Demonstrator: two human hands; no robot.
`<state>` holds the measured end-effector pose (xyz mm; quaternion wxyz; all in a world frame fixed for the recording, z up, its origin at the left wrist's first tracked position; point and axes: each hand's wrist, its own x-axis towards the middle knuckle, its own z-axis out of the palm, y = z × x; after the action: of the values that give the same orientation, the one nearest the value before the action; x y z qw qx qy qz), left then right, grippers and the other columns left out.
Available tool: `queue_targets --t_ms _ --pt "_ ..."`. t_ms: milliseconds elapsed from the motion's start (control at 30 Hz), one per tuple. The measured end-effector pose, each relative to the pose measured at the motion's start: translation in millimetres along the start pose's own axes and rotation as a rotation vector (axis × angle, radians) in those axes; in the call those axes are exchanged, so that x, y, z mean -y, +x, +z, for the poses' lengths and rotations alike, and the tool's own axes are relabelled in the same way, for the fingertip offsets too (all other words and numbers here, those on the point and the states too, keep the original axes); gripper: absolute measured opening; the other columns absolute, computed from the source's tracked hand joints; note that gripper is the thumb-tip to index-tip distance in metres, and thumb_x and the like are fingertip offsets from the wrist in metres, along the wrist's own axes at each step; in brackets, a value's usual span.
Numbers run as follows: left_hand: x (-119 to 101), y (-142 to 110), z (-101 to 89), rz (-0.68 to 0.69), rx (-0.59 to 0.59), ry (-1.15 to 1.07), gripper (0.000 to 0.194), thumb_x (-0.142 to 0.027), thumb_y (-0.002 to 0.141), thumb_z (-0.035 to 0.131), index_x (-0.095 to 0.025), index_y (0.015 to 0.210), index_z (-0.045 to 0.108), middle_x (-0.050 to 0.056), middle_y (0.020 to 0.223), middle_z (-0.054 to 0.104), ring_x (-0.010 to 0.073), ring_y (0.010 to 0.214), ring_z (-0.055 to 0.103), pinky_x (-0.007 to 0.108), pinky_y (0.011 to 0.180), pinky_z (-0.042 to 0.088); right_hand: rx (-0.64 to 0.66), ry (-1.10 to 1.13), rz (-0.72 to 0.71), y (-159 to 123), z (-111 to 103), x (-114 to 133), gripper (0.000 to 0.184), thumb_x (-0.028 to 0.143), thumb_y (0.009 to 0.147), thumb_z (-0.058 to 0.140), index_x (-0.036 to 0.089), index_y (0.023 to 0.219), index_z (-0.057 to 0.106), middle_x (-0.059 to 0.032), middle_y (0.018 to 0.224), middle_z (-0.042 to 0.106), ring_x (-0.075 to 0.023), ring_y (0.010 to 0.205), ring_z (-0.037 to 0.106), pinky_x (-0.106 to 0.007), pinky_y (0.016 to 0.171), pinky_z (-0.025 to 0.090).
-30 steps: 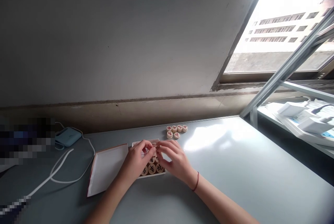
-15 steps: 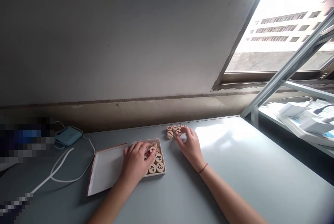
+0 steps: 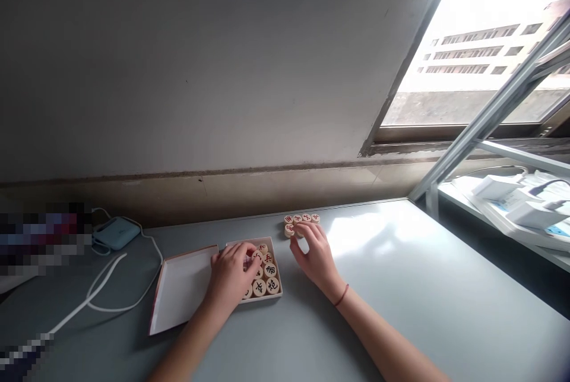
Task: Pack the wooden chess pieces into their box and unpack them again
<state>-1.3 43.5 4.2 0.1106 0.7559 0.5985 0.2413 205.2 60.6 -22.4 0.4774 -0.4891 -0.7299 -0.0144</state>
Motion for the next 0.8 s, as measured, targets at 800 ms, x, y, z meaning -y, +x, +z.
queue_targets --t_ms 800 --pt "13 2 2.0 0.072 -0.058 0.027 0.023 -0.030 0.089 0.046 -0.024 0.084 0.067 0.003 0.091 0.072 0.0207 0.085 0.061 0.034 0.077 0.043 0.228 -0.231 0.387 2 -30 -52 0.007 0.029 0.075 0.054 0.022 0.078 0.056 -0.0021 0.077 0.063 -0.0167 0.064 0.055 -0.028 0.057 0.042"
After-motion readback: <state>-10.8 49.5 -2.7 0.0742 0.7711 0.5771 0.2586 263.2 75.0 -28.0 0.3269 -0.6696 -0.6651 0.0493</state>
